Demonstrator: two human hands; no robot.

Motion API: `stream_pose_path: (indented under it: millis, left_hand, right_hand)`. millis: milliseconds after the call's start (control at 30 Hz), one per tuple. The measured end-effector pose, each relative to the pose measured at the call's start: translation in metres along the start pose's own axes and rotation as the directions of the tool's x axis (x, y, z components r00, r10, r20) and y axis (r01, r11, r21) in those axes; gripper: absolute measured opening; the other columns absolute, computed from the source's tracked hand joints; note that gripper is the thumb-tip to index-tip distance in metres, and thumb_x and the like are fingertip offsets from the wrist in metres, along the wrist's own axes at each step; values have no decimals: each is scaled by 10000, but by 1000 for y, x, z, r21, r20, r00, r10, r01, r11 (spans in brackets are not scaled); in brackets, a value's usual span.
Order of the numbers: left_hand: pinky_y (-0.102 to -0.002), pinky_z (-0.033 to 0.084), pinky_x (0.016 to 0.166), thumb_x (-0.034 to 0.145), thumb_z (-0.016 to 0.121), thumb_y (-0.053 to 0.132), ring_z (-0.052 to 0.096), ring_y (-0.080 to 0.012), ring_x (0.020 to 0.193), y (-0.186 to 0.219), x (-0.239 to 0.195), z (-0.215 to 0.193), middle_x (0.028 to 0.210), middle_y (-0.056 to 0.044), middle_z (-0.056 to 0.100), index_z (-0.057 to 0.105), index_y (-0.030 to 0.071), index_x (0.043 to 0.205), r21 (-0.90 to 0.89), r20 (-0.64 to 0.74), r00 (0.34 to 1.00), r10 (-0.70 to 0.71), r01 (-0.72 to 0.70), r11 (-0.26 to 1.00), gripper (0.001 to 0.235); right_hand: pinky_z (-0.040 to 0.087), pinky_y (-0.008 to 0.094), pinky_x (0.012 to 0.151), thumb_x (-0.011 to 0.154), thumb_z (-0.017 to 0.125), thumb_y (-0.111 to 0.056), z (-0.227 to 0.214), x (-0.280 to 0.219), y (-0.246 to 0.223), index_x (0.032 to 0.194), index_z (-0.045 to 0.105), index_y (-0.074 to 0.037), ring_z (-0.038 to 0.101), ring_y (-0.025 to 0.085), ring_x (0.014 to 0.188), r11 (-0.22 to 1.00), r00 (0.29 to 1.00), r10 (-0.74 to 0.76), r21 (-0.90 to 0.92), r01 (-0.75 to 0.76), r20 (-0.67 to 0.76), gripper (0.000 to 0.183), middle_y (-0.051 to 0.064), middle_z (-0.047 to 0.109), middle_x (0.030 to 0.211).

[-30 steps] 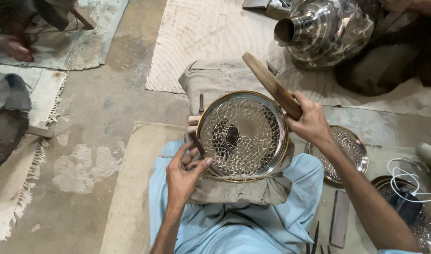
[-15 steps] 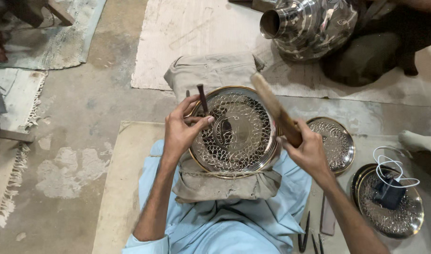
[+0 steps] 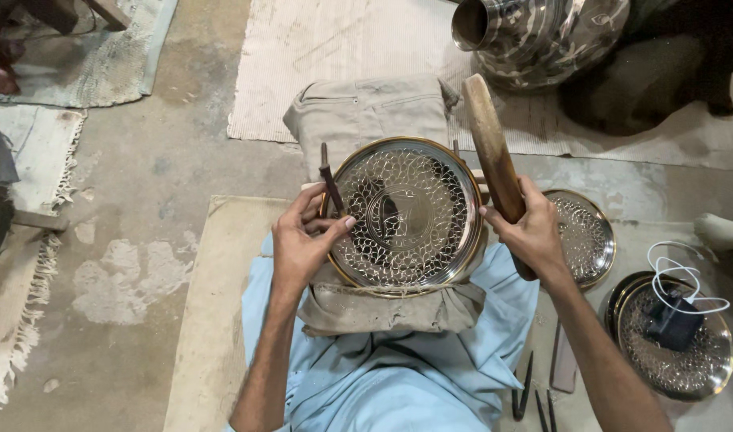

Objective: The person sits on the floor and uses a hammer and chisel to engrave a decorative pattern into a round metal plate. The plate is held steady on a cushioned support while the person repeatedly strikes the chisel to create a textured design.

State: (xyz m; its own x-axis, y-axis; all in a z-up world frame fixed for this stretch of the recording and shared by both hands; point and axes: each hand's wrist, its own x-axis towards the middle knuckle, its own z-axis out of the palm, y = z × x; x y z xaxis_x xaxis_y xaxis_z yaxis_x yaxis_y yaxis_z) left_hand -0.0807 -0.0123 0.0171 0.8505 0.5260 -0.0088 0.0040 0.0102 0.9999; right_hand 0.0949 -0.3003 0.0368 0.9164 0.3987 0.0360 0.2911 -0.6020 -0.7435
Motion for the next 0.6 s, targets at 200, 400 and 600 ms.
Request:
stream_pose_path:
  millis: [200,400,600]
  left_hand:
    - [-306,679,714,805,839,66,783,-194,905,5,33,13,1288,-195,689,572,13,1388,172,56,997,61,-70,983,643]
    - [-341,699,775,826,828,103,794,-229,953,4,52,29,1359,-193,666,572,65,1417,185,105,978,179,-196,963,645]
    - [-355,694,738,853,840,151,808,-221,899,-6,40,51,1114,-165,774,589,135,1387,266,177,964,198,-240,933,591]
  right_hand:
    - [571,287,445,790,775,-134,13,-25,7,1291,556,-35,679,131,563,980,992,85,171,-100,93,555,81,720,863]
    - [560,273,520,807,810,-107,19,-62,18,1270,605,-21,685,128,637,964,980,79,237,-122,185,514,69,734,819]
    - [555,263,546,851,766,-52,5,-86,52,1211,577,-20,643,114,624,894,992,114,430,-123,46,408,48,682,813]
